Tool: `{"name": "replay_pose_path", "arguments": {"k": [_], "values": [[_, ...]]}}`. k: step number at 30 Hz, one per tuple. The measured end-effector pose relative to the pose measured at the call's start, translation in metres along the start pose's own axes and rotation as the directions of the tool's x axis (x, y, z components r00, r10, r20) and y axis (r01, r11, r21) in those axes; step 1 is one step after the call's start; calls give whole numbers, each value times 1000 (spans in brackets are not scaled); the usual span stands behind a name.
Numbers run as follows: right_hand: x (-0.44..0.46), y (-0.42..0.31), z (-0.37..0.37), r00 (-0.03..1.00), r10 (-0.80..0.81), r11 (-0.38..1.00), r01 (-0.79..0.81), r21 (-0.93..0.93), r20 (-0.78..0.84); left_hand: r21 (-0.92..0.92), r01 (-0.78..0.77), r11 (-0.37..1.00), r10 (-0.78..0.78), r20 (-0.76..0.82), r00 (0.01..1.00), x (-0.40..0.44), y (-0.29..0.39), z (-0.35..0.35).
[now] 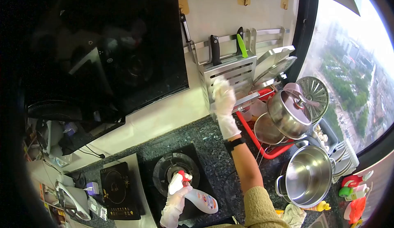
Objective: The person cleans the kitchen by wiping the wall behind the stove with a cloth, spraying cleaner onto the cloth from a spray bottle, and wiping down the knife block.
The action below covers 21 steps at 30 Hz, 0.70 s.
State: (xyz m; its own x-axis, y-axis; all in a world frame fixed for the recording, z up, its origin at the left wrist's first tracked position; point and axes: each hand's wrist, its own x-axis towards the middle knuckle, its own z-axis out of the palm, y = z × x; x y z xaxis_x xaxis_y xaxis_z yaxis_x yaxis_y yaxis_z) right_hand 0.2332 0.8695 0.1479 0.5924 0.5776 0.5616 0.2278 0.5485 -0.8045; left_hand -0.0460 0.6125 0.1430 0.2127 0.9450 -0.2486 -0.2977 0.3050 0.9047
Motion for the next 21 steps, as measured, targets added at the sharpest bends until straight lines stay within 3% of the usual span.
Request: {"name": "replay_pose_path", "arguments": {"k": [2,5,7,8,10,12,13,15,16,17,18,19,21], "values": [[30,-27,-2,942,-236,894,113,-434,-240,13,17,1000,-17,-8,1000,-1,-3,-4],[32,2,20,955,-227,796,69,-602,-190,31,29,999,-29,-24,999,-2,0,-1],[-2,2,43,902,-425,773,318,-549,-76,6,40,999,-40,7,999,6,-7,1],[-17,-2,47,969,-245,961,240,-140,-19,-1,51,999,-51,20,998,7,-8,3],[-19,-11,39,882,-441,808,470,-355,165,5,53,999,-53,8,999,2,-6,10],[-12,-24,34,902,-431,835,405,-372,12,4,-13,1000,13,-14,1000,4,-5,9],[-12,-41,28,954,-286,958,286,-21,-94,-33,-14,999,14,4,1000,4,-4,2],[2,-29,12,919,-314,935,256,-247,-238,-91,-3,996,-1,-45,999,2,-3,-5],[3,-30,6,904,-402,886,343,-313,-148,-127,2,992,-10,-64,998,2,-4,-6],[10,-28,-3,986,-50,996,62,70,-162,-34,12,999,-14,-68,998,1,-3,-18],[19,-24,-14,956,289,871,-244,426,-43,-36,10,999,-13,-101,995,0,3,-17],[20,-3,-25,927,370,815,-354,458,57,-36,23,999,-26,-111,994,-1,5,-17],[13,10,-33,905,366,666,-416,619,215,-32,32,999,-36,-111,993,-1,4,-18]]}}
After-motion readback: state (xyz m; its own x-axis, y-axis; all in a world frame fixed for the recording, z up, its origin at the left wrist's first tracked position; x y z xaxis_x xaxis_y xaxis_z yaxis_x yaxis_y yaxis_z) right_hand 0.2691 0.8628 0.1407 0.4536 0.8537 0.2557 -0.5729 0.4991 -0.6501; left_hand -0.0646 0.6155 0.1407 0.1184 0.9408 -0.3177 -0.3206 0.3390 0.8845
